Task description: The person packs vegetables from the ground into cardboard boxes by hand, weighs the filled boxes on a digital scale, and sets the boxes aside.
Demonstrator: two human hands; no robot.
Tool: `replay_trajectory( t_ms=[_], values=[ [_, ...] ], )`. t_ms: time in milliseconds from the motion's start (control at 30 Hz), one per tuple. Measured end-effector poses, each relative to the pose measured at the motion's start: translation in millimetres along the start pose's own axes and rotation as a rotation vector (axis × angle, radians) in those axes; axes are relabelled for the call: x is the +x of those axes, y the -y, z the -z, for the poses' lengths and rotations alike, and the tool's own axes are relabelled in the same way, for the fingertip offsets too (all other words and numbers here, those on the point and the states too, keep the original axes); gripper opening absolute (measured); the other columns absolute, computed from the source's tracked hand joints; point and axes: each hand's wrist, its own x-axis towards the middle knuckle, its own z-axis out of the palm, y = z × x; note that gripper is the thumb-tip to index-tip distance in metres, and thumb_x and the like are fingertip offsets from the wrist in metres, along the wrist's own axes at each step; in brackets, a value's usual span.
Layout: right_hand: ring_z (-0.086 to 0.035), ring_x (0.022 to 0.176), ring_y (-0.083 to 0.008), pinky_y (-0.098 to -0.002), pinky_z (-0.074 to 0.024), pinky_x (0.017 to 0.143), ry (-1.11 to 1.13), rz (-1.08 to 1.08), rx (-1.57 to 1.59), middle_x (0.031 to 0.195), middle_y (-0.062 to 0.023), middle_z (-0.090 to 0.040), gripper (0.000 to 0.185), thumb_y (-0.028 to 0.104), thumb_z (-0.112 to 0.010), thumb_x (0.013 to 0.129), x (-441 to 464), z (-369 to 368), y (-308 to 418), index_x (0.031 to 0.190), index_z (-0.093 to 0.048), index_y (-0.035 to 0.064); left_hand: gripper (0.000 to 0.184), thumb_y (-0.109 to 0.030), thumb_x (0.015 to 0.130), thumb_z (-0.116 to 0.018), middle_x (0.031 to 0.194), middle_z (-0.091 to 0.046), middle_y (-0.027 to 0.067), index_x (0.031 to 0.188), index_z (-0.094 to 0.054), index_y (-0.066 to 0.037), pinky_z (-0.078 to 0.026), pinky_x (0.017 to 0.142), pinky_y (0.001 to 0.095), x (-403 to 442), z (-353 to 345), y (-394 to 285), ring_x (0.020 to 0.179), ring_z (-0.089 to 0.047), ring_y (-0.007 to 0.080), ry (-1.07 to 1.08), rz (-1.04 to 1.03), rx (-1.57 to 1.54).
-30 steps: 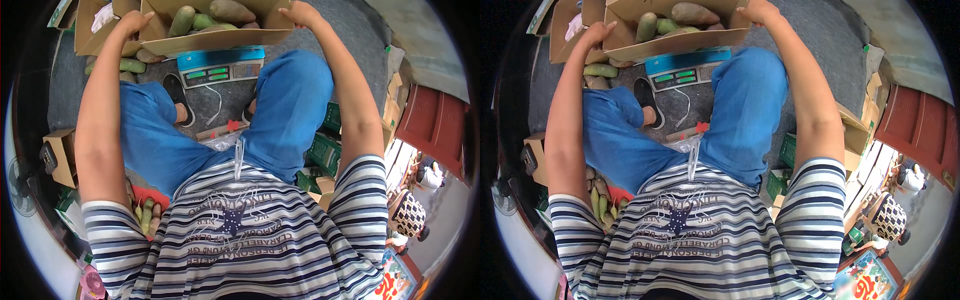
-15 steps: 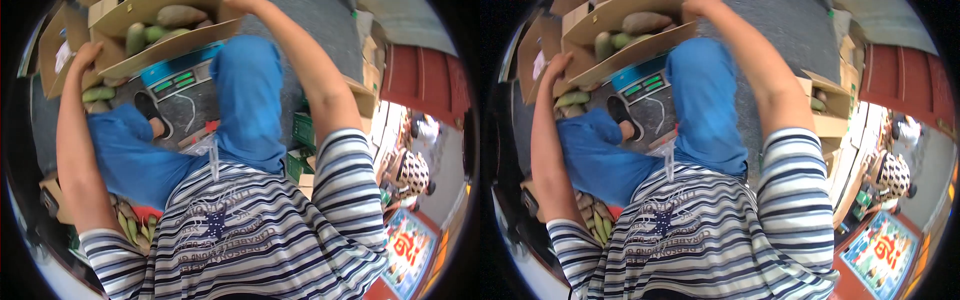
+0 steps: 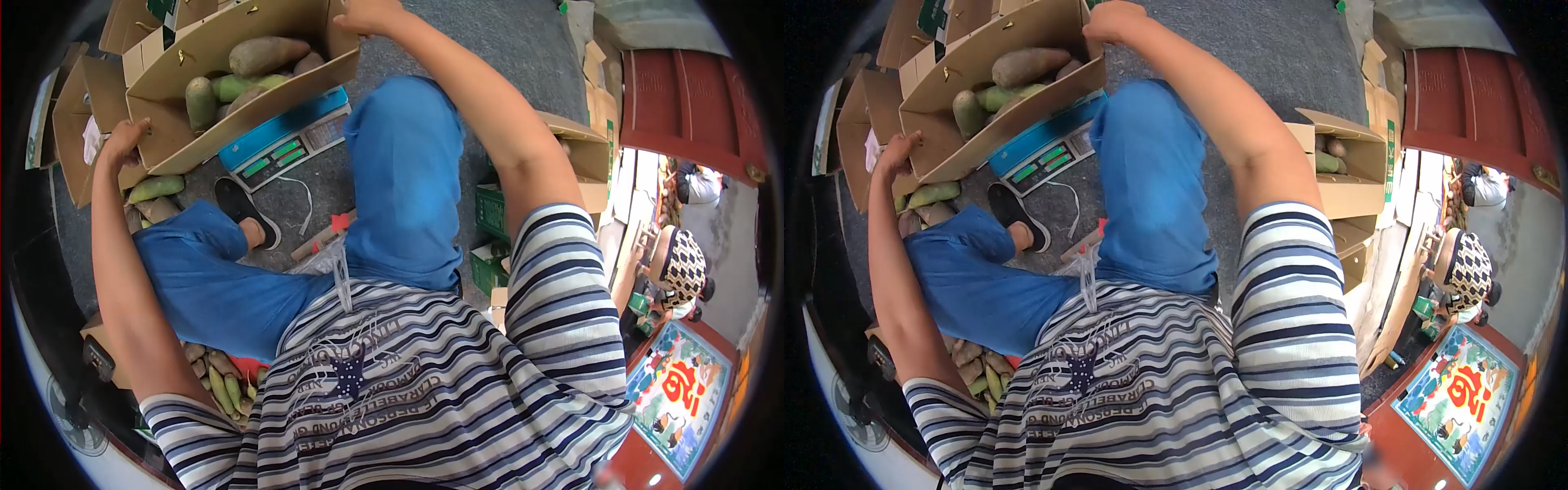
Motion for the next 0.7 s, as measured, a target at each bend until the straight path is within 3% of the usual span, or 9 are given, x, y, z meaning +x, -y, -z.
replay_trajectory(
  t_ms=[67,300,500,567,633,700],
  values=[
    [-0.062,0.096,-0.0342,-0.0434,-0.0498,0.080,0.084,-0.020,0.051,0.099,-0.0202,-0.065,0.040,0.037,-0.052,0.083,-7,12,-6,0.094,-0.068,0.0024,0.035,-0.037,0.086,-0.054,0.052,-0.050,0.0046,0.079,-0.056,-0.003,-0.031,0.032,0.0299,-10,3,-7,0.035,-0.045,0.0150,0.052,-0.019,-0.035],
    [-0.061,0.097,-0.0359,-0.0447,-0.0484,0.082,-0.038,0.020,0.078,0.099,-0.0209,-0.064,0.042,0.039,-0.052,0.083,-21,7,-66,0.100,-0.065,0.0036,0.032,-0.035,0.088,-0.051,0.057,-0.054,0.0018,0.077,-0.058,-0.005,-0.034,0.036,0.0250,-54,-4,-63,0.039,-0.046,0.0117,-0.006,-0.195,0.075],
    [-0.061,0.098,-0.0343,-0.0449,-0.0479,0.083,-0.115,-0.094,-0.013,0.101,-0.0181,-0.065,0.039,0.042,-0.054,0.083,-62,18,-180,0.106,-0.065,0.0139,0.030,-0.032,0.089,-0.051,0.060,-0.052,-0.0034,0.081,-0.061,-0.004,-0.037,0.042,0.0241,-77,-83,-144,0.048,-0.046,0.0067,0.168,-0.433,0.022],
    [-0.061,0.097,-0.0344,-0.0442,-0.0480,0.084,-0.051,-0.269,-0.063,0.100,-0.0184,-0.065,0.044,0.047,-0.055,0.081,-79,41,-219,0.109,-0.064,0.0135,0.030,-0.031,0.088,-0.052,0.060,-0.051,-0.0034,0.083,-0.061,-0.003,-0.038,0.044,0.0243,-83,-125,-183,0.049,-0.046,0.0066,0.247,-0.382,-0.046],
    [-0.063,0.086,-0.0331,-0.0417,-0.0483,0.074,-0.146,-0.276,-0.149,0.088,-0.0168,-0.066,0.038,0.040,-0.054,0.087,-100,57,-268,0.099,-0.063,0.0051,0.030,-0.031,0.088,-0.053,0.062,-0.055,-0.0001,0.085,-0.062,-0.003,-0.042,0.045,0.0255,-63,-173,-207,0.049,-0.050,0.0097,0.311,-0.441,-0.061],
    [-0.063,0.087,-0.0338,-0.0414,-0.0476,0.075,-0.165,-0.305,-0.165,0.089,-0.0183,-0.066,0.046,0.048,-0.053,0.086,-128,84,-304,0.097,-0.065,0.0053,0.035,-0.030,0.084,-0.052,0.065,-0.061,0.0107,0.078,-0.062,0.004,-0.050,0.046,0.0327,-65,-224,-243,0.048,-0.060,0.0203,0.359,-0.477,-0.155]
  ],
)
